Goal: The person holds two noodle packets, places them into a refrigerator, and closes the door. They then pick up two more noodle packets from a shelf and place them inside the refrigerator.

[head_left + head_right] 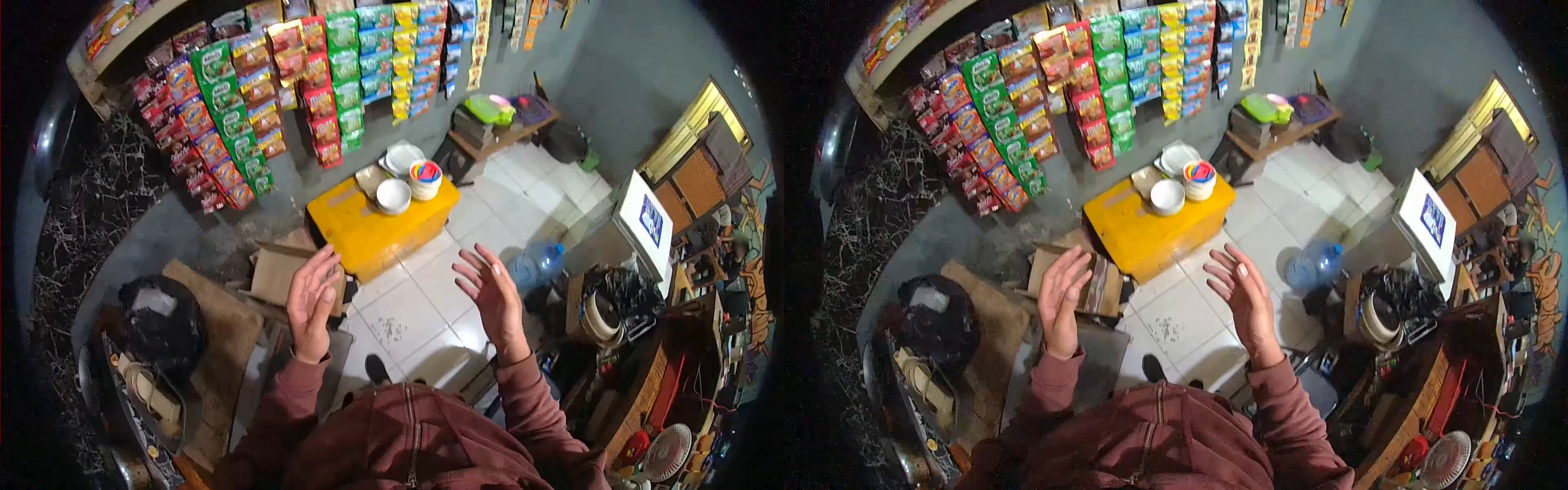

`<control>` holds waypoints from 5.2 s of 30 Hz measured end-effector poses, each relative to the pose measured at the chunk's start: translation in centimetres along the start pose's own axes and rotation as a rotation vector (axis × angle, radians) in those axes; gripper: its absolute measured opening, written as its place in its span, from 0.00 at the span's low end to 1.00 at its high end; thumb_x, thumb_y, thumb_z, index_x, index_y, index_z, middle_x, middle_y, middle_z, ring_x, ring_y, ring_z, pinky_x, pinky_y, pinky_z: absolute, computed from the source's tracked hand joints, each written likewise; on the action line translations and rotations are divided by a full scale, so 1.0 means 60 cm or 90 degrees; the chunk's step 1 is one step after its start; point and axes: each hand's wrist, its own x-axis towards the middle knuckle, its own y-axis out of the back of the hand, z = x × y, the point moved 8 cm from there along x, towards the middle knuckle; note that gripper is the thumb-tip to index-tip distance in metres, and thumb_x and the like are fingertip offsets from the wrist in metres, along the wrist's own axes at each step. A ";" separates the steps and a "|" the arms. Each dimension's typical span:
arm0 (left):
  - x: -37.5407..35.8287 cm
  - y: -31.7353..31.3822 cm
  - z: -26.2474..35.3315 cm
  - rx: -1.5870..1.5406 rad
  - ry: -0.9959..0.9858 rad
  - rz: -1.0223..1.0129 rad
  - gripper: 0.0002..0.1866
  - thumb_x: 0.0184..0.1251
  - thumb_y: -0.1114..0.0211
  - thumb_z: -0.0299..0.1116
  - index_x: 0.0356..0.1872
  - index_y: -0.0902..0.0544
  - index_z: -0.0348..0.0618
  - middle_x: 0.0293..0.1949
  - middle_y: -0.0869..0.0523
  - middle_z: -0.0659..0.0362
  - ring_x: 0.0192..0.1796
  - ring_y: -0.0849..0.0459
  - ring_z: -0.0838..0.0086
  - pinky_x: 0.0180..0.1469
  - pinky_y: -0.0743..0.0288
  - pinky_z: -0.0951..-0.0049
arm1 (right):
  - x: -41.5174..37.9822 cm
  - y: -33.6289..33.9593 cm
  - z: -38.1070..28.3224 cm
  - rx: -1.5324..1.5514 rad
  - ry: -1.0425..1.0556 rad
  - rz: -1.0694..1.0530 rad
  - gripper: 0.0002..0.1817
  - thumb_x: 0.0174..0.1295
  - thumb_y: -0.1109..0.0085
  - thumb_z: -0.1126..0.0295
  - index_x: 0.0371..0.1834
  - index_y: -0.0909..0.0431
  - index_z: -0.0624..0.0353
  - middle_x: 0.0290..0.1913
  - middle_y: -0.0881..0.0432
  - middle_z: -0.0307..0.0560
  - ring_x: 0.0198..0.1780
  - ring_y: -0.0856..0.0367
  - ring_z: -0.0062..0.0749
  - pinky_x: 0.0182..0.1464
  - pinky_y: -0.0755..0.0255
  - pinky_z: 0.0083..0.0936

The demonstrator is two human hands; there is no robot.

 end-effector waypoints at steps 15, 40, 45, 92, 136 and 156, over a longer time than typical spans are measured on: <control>0.211 -0.032 -0.039 -0.003 -0.054 -0.017 0.24 0.75 0.44 0.38 0.65 0.31 0.33 0.62 0.24 0.42 0.65 0.24 0.55 0.69 0.35 0.57 | 0.213 -0.032 -0.069 -0.038 0.047 -0.090 0.36 0.70 0.50 0.50 0.73 0.42 0.61 0.69 0.32 0.57 0.65 0.27 0.43 0.67 0.34 0.38; 0.489 -0.206 0.150 0.404 -0.224 0.045 0.18 0.65 0.38 0.27 0.57 0.23 0.38 0.59 0.19 0.53 0.64 0.23 0.66 0.67 0.32 0.65 | 0.563 0.020 -0.422 -0.176 0.218 -0.406 0.33 0.69 0.47 0.55 0.72 0.39 0.62 0.69 0.31 0.57 0.66 0.27 0.45 0.66 0.33 0.37; 0.546 -0.214 0.209 0.402 -0.275 0.062 0.20 0.65 0.37 0.27 0.58 0.23 0.38 0.59 0.19 0.53 0.63 0.22 0.67 0.65 0.30 0.66 | 0.576 -0.101 -0.493 -0.231 0.289 -0.581 0.30 0.67 0.43 0.71 0.72 0.39 0.62 0.69 0.31 0.53 0.69 0.31 0.39 0.68 0.35 0.37; 1.146 0.035 0.488 1.380 -0.252 0.485 0.37 0.55 0.32 0.38 0.68 0.33 0.47 0.68 0.29 0.52 0.72 0.34 0.59 0.73 0.45 0.46 | 0.940 -0.759 -0.692 -1.091 1.122 -0.401 0.29 0.57 0.36 0.50 0.60 0.26 0.48 0.60 0.22 0.51 0.58 0.22 0.50 0.57 0.26 0.43; 1.123 0.001 0.502 1.397 -0.582 0.553 0.20 0.48 0.32 0.27 0.46 0.19 0.52 0.46 0.16 0.60 0.53 0.17 0.64 0.59 0.35 0.49 | 1.026 -0.848 -0.627 -1.158 0.932 -0.605 0.31 0.51 0.27 0.61 0.59 0.24 0.58 0.49 0.16 0.58 0.50 0.17 0.48 0.53 0.24 0.36; 1.110 -0.053 0.515 1.012 -0.654 0.454 0.23 0.56 0.28 0.40 0.48 0.30 0.52 0.39 0.13 0.53 0.44 0.15 0.49 0.41 0.24 0.51 | 0.929 -0.687 -0.767 -0.716 0.989 -0.294 0.21 0.61 0.34 0.63 0.53 0.21 0.66 0.45 0.14 0.59 0.48 0.14 0.43 0.50 0.22 0.33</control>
